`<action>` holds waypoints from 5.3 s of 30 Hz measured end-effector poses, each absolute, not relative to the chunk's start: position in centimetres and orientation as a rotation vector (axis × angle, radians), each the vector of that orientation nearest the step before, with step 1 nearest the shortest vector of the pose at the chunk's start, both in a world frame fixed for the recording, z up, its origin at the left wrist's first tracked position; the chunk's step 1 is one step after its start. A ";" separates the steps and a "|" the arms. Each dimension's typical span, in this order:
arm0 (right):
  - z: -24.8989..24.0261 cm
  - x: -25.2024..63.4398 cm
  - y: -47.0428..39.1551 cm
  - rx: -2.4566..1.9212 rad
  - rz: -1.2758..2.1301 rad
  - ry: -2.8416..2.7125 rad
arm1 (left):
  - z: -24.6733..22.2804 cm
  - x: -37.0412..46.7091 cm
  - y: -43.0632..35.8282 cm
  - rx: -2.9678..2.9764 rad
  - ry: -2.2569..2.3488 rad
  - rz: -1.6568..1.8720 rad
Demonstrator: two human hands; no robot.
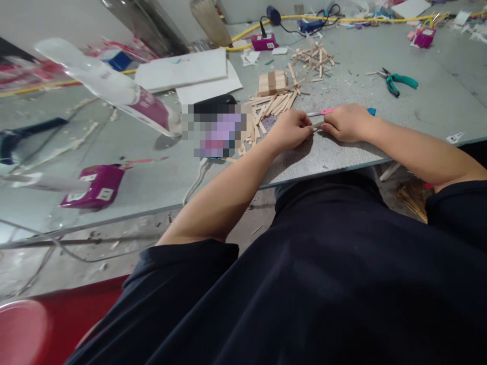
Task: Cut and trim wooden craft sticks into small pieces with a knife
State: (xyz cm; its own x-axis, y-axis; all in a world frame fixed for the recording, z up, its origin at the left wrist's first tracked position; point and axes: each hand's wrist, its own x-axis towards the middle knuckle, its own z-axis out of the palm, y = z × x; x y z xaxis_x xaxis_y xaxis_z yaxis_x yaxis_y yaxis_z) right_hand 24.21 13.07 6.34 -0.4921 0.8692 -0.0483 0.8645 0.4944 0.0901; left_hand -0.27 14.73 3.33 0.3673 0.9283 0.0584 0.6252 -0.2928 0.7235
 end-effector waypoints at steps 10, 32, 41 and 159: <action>7.0 23.9 12.5 1.508 0.115 2.622 | 3.6 -0.1 14.6 2.044 1.353 0.624; 6.9 23.7 12.4 1.534 0.108 2.611 | 2.9 -0.4 15.4 2.081 1.332 0.620; 7.3 23.1 11.9 1.543 0.122 2.590 | 3.4 -0.7 15.2 2.018 1.312 0.530; 7.2 24.6 12.7 1.662 -0.021 2.677 | 3.7 -1.2 15.5 1.766 1.206 0.612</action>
State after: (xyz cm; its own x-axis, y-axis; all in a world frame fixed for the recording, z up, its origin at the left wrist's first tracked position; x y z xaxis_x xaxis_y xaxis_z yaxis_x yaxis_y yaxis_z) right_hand 24.60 12.71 7.20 -0.4435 0.8963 0.0016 0.8961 0.4435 -0.0164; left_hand -1.17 15.54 3.69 0.4054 0.9107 -0.0790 0.4736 -0.1354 0.8703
